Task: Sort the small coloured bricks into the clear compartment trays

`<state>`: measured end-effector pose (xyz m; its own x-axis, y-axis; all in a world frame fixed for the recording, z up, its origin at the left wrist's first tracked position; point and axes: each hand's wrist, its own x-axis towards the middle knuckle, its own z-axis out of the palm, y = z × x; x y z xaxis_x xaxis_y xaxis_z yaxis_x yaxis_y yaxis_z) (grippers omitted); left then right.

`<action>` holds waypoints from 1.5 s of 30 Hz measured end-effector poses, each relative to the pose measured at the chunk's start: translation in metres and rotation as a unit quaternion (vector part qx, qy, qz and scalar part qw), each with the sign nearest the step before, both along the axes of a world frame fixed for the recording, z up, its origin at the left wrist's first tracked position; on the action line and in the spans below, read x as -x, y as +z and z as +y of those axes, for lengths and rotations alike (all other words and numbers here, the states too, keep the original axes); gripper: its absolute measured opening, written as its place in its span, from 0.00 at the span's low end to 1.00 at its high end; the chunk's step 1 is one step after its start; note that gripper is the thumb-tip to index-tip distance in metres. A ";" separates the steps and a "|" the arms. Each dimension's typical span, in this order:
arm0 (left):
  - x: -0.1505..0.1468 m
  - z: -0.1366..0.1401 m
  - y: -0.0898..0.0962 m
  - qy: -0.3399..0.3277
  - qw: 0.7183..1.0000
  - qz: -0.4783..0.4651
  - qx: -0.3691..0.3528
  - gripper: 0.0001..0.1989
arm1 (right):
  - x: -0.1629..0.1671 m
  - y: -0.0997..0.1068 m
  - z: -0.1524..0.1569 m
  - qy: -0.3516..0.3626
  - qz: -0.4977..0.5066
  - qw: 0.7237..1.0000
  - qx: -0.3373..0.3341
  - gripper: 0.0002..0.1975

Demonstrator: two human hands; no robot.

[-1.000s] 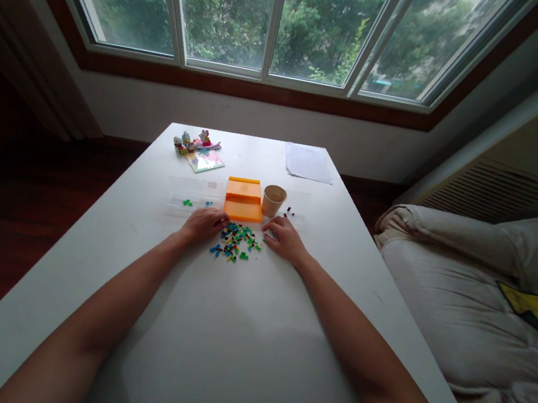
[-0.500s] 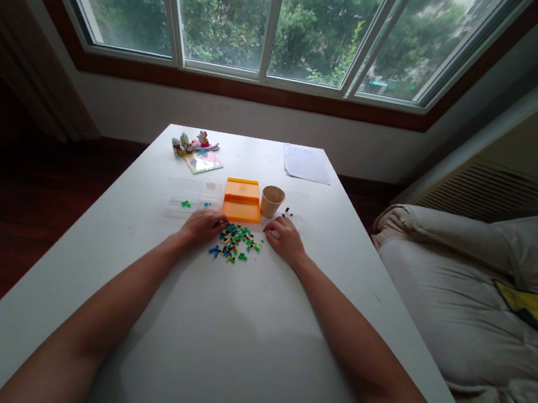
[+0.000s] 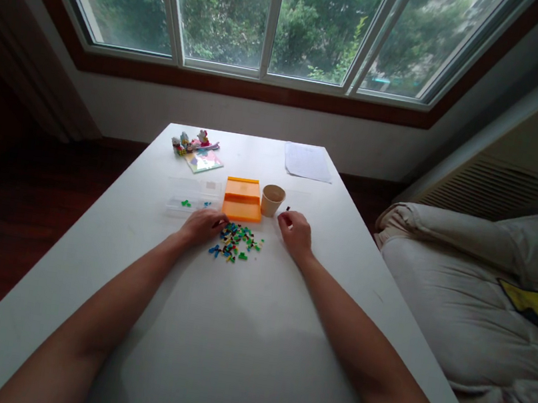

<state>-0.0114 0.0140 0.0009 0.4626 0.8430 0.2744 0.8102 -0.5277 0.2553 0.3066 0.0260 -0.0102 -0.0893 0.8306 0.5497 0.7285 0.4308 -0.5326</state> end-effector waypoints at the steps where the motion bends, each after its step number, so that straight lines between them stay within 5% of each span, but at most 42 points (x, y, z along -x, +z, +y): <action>1: 0.000 0.000 0.001 0.002 1.000 -0.004 -0.003 0.12 | 0.005 0.000 -0.004 0.036 -0.010 0.999 0.008 0.06; 7: 0.002 0.000 0.001 0.000 1.000 -0.009 -0.001 0.11 | 0.017 -0.002 -0.016 0.154 -0.082 0.984 0.046 0.04; 19: 0.003 0.000 0.003 -0.010 1.000 0.000 -0.003 0.10 | 0.016 0.006 -0.020 0.153 -0.169 0.973 0.044 0.05; 45: 0.007 0.004 -0.002 0.010 1.000 0.000 0.006 0.10 | 0.018 0.004 -0.021 0.173 -0.170 0.970 0.032 0.02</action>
